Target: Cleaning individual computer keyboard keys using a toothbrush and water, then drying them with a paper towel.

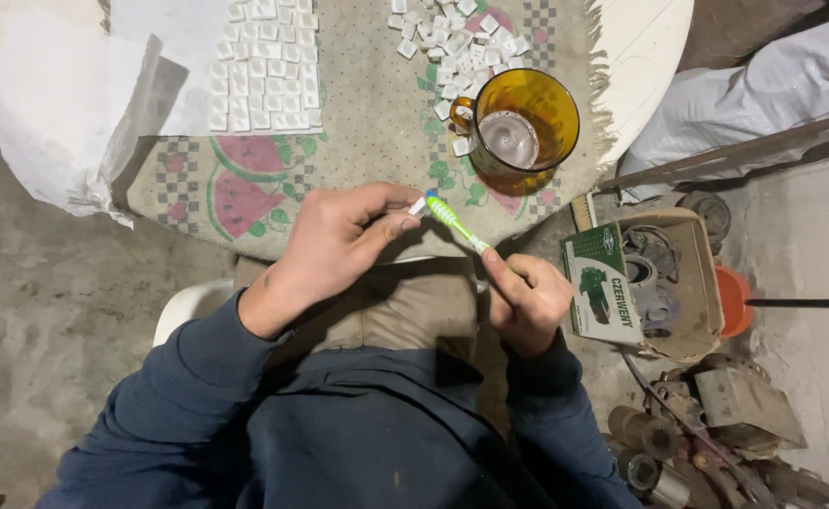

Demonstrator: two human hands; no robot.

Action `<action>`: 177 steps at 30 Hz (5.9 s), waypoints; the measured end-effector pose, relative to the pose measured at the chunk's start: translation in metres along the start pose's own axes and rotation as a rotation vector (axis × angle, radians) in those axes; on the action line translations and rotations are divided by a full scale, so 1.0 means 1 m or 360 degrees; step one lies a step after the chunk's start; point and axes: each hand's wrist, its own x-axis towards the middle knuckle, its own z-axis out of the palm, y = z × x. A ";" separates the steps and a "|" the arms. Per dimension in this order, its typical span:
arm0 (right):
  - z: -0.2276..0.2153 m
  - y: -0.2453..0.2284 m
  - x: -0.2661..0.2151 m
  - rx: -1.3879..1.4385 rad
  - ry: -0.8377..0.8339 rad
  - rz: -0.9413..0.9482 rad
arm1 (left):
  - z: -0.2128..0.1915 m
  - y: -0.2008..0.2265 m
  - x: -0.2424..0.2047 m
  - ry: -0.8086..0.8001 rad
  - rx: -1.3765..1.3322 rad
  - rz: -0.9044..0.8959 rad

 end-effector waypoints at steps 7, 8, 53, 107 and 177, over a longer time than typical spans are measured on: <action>0.014 -0.005 -0.004 0.0403 -0.0015 0.0125 | 0.005 -0.008 -0.008 -0.0037 -0.0299 -0.0146; 0.013 -0.002 -0.007 0.0404 -0.0017 0.0128 | 0.007 -0.012 -0.010 -0.0039 -0.0299 -0.0149; 0.025 0.001 -0.044 0.1052 -0.0367 0.0563 | 0.014 -0.040 -0.027 -0.0086 -0.1088 -0.0107; 0.039 -0.023 -0.028 0.0430 0.0154 0.0151 | 0.050 -0.040 -0.027 0.0206 -0.1926 -0.0232; 0.024 0.004 -0.017 0.0142 -0.0120 -0.0325 | -0.025 -0.007 -0.028 -0.0162 -0.0646 -0.0365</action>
